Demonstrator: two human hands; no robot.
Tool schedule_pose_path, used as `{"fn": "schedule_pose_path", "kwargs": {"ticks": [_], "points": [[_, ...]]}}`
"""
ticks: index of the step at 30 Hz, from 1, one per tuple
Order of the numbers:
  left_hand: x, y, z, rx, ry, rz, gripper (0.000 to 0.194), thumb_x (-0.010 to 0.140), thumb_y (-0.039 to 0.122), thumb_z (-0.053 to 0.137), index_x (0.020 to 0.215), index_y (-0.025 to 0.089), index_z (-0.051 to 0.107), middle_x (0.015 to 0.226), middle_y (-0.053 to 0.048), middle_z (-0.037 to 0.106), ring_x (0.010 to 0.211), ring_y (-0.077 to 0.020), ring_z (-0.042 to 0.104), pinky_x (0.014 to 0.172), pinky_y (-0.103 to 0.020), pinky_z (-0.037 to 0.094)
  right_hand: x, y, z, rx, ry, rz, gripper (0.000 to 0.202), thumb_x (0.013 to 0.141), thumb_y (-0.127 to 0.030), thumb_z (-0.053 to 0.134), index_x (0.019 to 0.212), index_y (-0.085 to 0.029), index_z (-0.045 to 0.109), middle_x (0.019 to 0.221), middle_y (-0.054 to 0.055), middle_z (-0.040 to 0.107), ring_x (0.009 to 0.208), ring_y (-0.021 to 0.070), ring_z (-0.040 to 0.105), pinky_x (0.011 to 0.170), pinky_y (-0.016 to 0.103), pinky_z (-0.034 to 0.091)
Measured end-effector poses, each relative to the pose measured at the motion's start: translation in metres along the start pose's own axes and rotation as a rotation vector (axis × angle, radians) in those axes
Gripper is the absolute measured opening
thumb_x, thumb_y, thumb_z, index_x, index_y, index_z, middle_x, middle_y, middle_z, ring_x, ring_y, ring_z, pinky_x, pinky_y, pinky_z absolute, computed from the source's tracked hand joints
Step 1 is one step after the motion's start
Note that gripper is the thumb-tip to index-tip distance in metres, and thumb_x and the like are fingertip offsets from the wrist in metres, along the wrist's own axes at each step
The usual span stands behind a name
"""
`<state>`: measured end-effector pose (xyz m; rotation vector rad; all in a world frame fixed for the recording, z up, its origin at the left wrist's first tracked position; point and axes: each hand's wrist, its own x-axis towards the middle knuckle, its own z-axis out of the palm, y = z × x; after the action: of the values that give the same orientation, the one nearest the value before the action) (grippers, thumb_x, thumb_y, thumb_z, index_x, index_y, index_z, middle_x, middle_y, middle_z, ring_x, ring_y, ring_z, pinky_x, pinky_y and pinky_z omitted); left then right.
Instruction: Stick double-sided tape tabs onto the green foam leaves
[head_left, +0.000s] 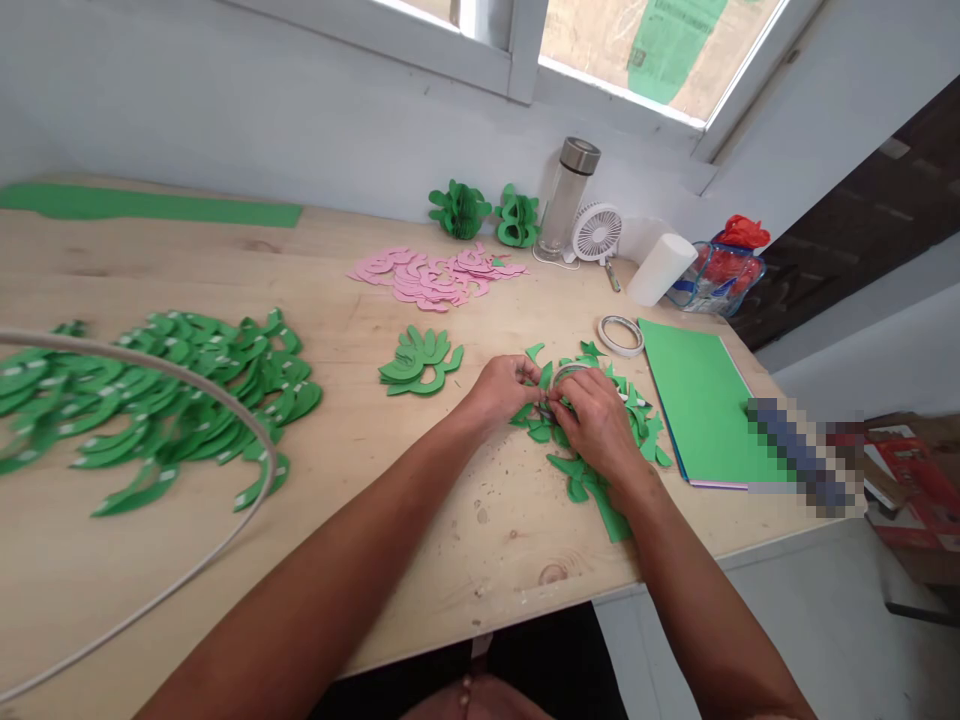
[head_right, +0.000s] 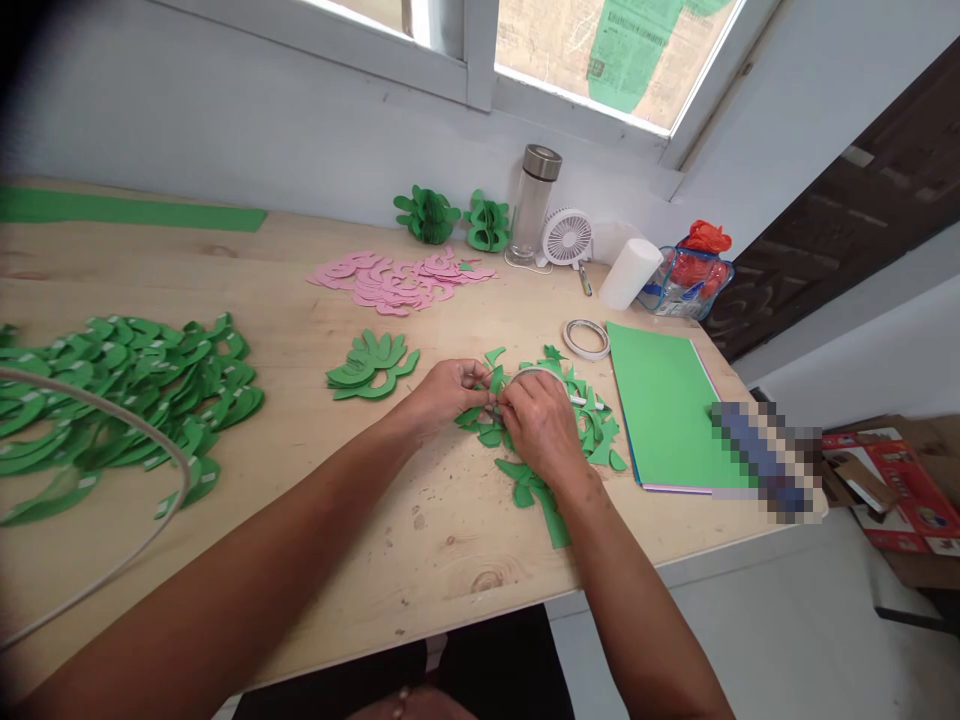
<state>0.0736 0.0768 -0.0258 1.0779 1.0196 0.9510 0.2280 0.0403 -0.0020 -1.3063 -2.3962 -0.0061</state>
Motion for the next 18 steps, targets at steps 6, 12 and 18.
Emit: {"fn": "schedule_pose_path", "kwargs": {"ticks": [6,12,18], "points": [[0.0016,-0.0012,0.0008,0.023,0.02,0.012,0.023,0.057,-0.001,0.068,0.063,0.016,0.052,0.052,0.004,0.056,0.045,-0.0104,0.054,0.046,-0.022,0.042,0.0023,-0.0013,0.0021,-0.029,-0.052,0.008,0.013,0.088,-0.015,0.044,0.082,-0.02,0.054,0.09,0.011,0.059,0.093,0.027,0.048,0.082,0.041,0.04],[0.0011,-0.0003,0.0016,0.054,0.051,0.027,0.024,0.055,0.003,0.07,0.063,0.016,0.052,0.051,0.005,0.056,0.045,-0.0102,0.054,0.044,-0.021,0.04,0.0006,0.0004,0.0031,0.031,-0.035,-0.015,0.013,0.088,-0.014,0.042,0.084,-0.021,0.051,0.099,0.012,0.059,0.1,0.0273,0.048,0.085,0.043,0.04],[0.0012,-0.0002,0.0013,0.075,0.091,0.043,0.022,0.054,0.002,0.068,0.062,0.016,0.053,0.052,0.005,0.055,0.046,-0.0095,0.051,0.046,-0.021,0.038,-0.0007,0.0033,0.0007,0.213,0.101,0.021,0.008,0.087,-0.016,0.044,0.082,-0.023,0.048,0.095,0.008,0.06,0.096,0.0245,0.051,0.086,0.041,0.041]]}}
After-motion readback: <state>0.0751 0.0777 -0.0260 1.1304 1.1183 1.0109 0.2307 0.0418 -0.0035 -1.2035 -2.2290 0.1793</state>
